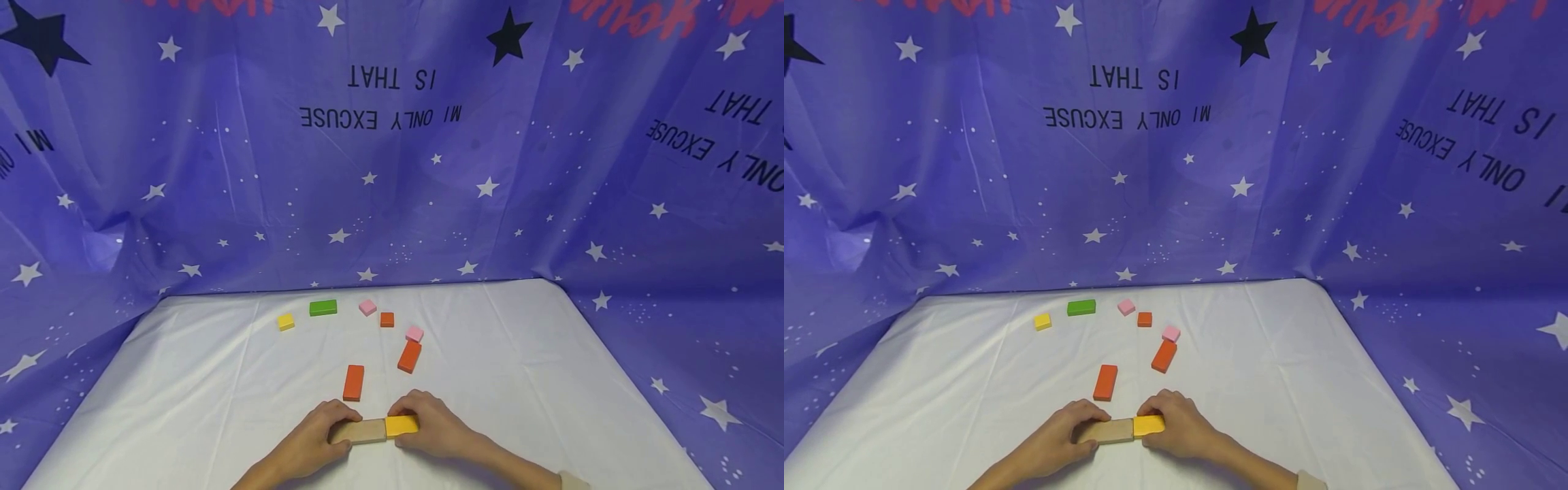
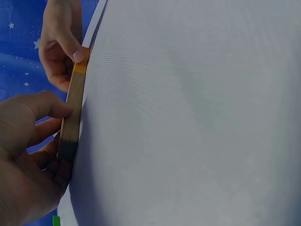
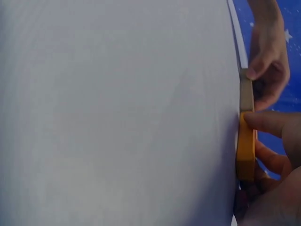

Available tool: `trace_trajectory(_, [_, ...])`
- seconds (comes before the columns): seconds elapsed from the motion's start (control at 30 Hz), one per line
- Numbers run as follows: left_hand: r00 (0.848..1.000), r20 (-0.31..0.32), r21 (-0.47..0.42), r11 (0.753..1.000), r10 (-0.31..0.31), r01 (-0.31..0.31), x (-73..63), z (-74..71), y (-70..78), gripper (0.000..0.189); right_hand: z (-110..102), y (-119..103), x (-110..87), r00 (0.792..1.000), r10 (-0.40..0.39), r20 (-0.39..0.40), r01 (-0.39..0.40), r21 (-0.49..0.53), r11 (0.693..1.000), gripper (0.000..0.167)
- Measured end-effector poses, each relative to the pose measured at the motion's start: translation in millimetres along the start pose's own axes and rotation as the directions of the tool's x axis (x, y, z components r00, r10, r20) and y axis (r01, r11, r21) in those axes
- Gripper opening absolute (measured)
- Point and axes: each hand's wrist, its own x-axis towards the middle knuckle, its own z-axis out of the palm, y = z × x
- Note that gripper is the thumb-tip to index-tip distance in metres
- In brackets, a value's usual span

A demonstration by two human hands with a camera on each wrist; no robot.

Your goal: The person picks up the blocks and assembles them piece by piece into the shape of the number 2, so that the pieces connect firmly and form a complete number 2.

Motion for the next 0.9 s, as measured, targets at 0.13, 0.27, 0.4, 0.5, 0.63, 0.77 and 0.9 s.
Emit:
trace_trajectory(0.13, [1.000,-0.005,-0.006,1.000,0.002,-0.002,-0.7,0.6,-0.7,0.032,8,-4,1.8,0.999,0.044,-0.023,-0.044,-0.005,0.999,0.027])
trace_trajectory(0.27, [1.000,-0.015,-0.001,1.000,0.013,-0.013,-1.6,1.3,-1.5,0.033,13,-7,3.2,0.997,0.062,-0.037,-0.062,0.003,0.998,0.027])
trace_trajectory(0.4, [1.000,-0.012,-0.003,1.000,0.014,-0.014,-2.2,1.3,-2.3,0.033,15,-9,3.9,0.996,0.074,-0.045,-0.073,0.018,0.997,0.026])
trace_trajectory(0.5, [1.000,-0.005,-0.010,1.000,0.008,-0.008,-2.4,0.9,-2.5,0.033,17,-9,3.7,0.996,0.068,-0.056,-0.067,0.030,0.997,0.025])
trace_trajectory(0.63, [1.000,-0.005,-0.012,1.000,0.009,-0.009,-2.7,0.8,-2.5,0.033,18,-9,3.3,0.996,0.063,-0.069,-0.061,0.032,0.998,0.025])
trace_trajectory(0.77, [1.000,-0.012,-0.004,1.000,0.024,-0.024,-2.7,0.9,-2.6,0.033,19,-9,3.7,0.995,0.072,-0.075,-0.070,0.031,0.997,0.025])
trace_trajectory(0.9, [0.999,-0.013,0.002,0.999,0.043,-0.043,-2.2,-0.3,-1.6,0.033,18,-10,3.9,0.994,0.069,-0.083,-0.067,0.027,0.997,0.025])
